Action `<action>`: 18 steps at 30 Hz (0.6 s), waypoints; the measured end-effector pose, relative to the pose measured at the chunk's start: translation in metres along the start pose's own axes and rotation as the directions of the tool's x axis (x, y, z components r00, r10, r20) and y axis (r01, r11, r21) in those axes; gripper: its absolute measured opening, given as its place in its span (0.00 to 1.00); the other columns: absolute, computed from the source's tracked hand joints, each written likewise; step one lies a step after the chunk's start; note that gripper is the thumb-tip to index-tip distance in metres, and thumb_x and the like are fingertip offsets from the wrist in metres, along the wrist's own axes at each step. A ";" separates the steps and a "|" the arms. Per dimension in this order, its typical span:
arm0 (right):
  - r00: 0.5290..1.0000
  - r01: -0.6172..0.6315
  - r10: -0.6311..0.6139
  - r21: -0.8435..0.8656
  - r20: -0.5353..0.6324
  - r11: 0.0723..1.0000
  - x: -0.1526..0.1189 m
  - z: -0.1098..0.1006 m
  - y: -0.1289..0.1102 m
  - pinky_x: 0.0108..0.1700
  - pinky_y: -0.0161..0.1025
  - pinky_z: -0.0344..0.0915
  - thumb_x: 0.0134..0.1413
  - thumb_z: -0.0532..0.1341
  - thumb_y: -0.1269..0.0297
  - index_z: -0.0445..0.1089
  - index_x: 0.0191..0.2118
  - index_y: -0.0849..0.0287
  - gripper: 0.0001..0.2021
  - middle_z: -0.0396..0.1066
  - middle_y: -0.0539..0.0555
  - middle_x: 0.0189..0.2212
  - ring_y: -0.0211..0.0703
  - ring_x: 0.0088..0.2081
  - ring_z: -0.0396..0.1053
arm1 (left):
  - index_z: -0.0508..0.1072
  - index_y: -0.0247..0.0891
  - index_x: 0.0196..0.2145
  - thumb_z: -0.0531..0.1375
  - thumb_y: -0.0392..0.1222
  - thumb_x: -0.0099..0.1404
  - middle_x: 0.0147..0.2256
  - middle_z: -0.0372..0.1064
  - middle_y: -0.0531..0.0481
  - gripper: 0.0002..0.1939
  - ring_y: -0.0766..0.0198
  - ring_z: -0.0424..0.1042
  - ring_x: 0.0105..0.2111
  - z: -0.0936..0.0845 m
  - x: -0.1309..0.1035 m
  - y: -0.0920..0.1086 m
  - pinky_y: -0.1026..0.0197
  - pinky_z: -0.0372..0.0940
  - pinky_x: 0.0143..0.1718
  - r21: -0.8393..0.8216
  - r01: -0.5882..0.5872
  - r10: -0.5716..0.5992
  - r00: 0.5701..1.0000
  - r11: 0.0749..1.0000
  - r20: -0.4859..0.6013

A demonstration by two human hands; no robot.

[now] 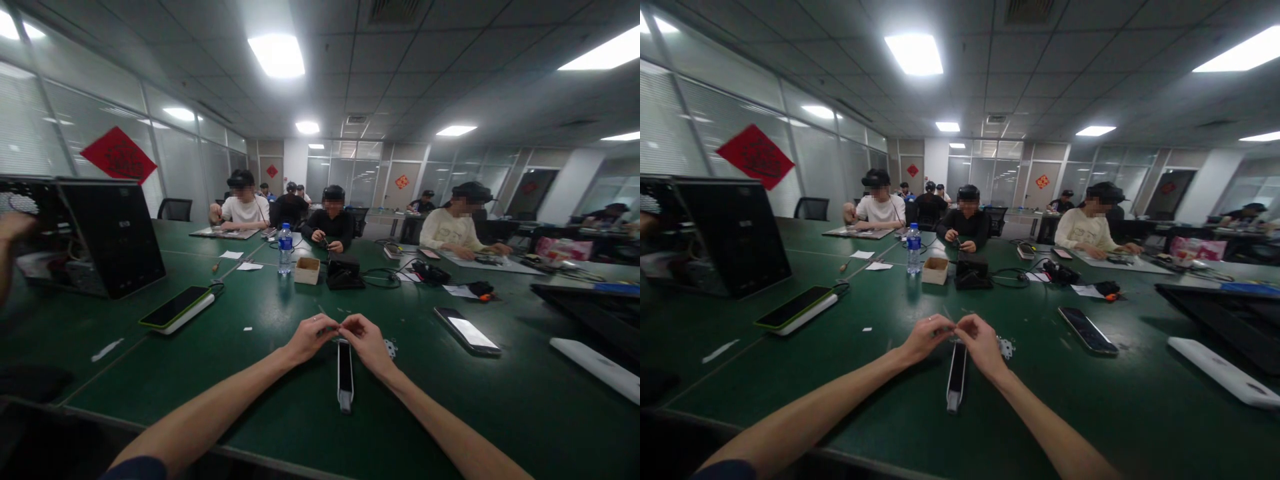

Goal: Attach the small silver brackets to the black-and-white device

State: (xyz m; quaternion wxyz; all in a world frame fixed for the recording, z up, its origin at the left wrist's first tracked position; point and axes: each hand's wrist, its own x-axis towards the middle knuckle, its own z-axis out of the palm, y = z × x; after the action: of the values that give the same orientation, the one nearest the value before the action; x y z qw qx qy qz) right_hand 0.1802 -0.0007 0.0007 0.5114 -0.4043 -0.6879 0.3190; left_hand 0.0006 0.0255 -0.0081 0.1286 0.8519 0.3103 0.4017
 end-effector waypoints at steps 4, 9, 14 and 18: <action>0.998 0.050 -0.044 -0.160 0.041 0.986 0.000 -0.006 -0.006 0.39 0.40 0.67 0.53 0.60 0.54 0.67 0.33 0.58 0.12 0.70 0.53 0.30 0.42 0.34 0.69 | 0.73 0.37 0.41 0.57 0.42 0.66 0.37 0.71 0.48 0.09 0.65 0.70 0.35 -0.006 0.002 0.000 0.64 0.65 0.39 0.041 -0.033 0.030 0.997 0.999 0.073; 0.950 0.262 -0.114 -0.546 0.289 0.796 0.008 -0.040 -0.015 0.42 0.40 0.63 0.54 0.57 0.65 0.69 0.36 0.58 0.05 0.71 0.53 0.34 0.42 0.36 0.68 | 0.72 0.38 0.41 0.57 0.38 0.65 0.37 0.72 0.49 0.08 0.64 0.70 0.36 -0.019 0.006 -0.011 0.63 0.61 0.42 0.221 -0.128 0.081 0.974 0.967 0.211; 0.895 0.248 0.151 -0.750 0.420 0.612 0.014 -0.071 -0.019 0.34 0.36 0.59 0.52 0.57 0.66 0.71 0.32 0.58 0.06 0.70 0.53 0.29 0.41 0.30 0.66 | 0.73 0.38 0.38 0.59 0.38 0.62 0.31 0.72 0.52 0.06 0.65 0.70 0.31 -0.023 0.006 -0.017 0.64 0.60 0.38 0.281 -0.124 0.018 0.936 0.952 0.352; 0.850 0.220 0.253 -0.749 0.462 0.625 0.012 -0.071 -0.017 0.31 0.34 0.57 0.50 0.58 0.65 0.72 0.31 0.57 0.06 0.70 0.52 0.29 0.40 0.30 0.66 | 0.73 0.39 0.39 0.60 0.39 0.61 0.30 0.72 0.53 0.07 0.65 0.70 0.31 -0.021 0.005 -0.011 0.64 0.60 0.38 0.266 -0.090 -0.022 0.920 0.960 0.391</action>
State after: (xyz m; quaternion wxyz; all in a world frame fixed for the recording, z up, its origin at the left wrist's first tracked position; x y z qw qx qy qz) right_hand 0.2432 0.0039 0.0402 0.0730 -0.4878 -0.8650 0.0919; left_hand -0.0177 0.0372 0.0032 0.0592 0.9296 0.3169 0.1786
